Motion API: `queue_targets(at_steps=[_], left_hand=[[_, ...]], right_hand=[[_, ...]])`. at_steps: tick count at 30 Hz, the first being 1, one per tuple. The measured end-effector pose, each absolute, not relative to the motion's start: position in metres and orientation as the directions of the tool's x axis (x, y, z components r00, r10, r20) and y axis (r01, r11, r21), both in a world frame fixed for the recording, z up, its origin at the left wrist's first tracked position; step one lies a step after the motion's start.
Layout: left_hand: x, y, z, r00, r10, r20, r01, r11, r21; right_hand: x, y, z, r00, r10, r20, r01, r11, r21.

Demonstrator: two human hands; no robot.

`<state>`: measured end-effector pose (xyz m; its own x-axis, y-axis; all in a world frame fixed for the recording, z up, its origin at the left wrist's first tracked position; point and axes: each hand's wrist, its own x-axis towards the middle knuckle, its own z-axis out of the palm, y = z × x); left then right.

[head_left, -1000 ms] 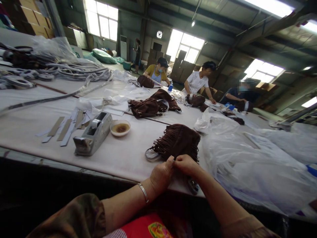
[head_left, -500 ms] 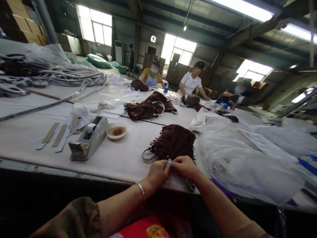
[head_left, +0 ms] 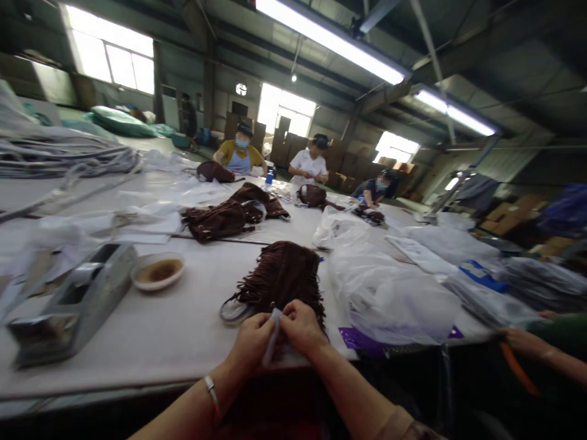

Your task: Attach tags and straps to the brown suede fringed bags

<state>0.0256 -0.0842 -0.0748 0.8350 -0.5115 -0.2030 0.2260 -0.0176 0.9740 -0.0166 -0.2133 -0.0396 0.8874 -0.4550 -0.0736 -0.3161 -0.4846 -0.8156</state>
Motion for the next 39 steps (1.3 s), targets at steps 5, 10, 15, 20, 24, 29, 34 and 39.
queue_targets(at_steps=[5,10,15,20,24,29,34,39], left_hand=[[0.042,-0.084,-0.093,0.704,-0.625,-0.338,0.537,0.158,0.828],[0.041,-0.083,-0.089,0.646,-0.642,-0.413,0.693,0.265,0.671],[0.031,-0.082,-0.070,0.540,-0.673,-0.505,0.812,0.259,0.523],[0.028,-0.082,-0.072,0.533,-0.739,-0.413,0.789,0.257,0.558],[0.020,-0.075,-0.070,0.620,-0.703,-0.348,0.690,0.277,0.669],[0.009,-0.051,-0.064,0.520,-0.750,-0.410,0.773,0.207,0.600],[-0.002,-0.044,-0.059,0.602,-0.700,-0.384,0.624,0.113,0.773],[-0.008,-0.058,-0.066,0.741,-0.582,-0.336,0.439,0.041,0.897]], right_hand=[[-0.010,-0.214,-0.058,0.812,-0.575,-0.094,-0.369,-0.383,-0.847],[-0.016,-0.208,-0.065,0.836,-0.504,-0.216,-0.293,-0.077,-0.953],[-0.032,-0.207,-0.064,0.869,-0.315,-0.381,-0.290,0.300,-0.909],[-0.038,-0.205,-0.062,0.869,-0.248,-0.429,-0.324,0.370,-0.871],[-0.036,-0.196,-0.063,0.834,-0.324,-0.447,-0.349,0.318,-0.882],[-0.033,-0.195,-0.074,0.836,-0.412,-0.363,-0.251,0.303,-0.920],[-0.043,-0.189,-0.073,0.863,-0.359,-0.355,-0.262,0.283,-0.923],[-0.052,-0.175,-0.072,0.882,-0.321,-0.346,-0.280,0.235,-0.931]])
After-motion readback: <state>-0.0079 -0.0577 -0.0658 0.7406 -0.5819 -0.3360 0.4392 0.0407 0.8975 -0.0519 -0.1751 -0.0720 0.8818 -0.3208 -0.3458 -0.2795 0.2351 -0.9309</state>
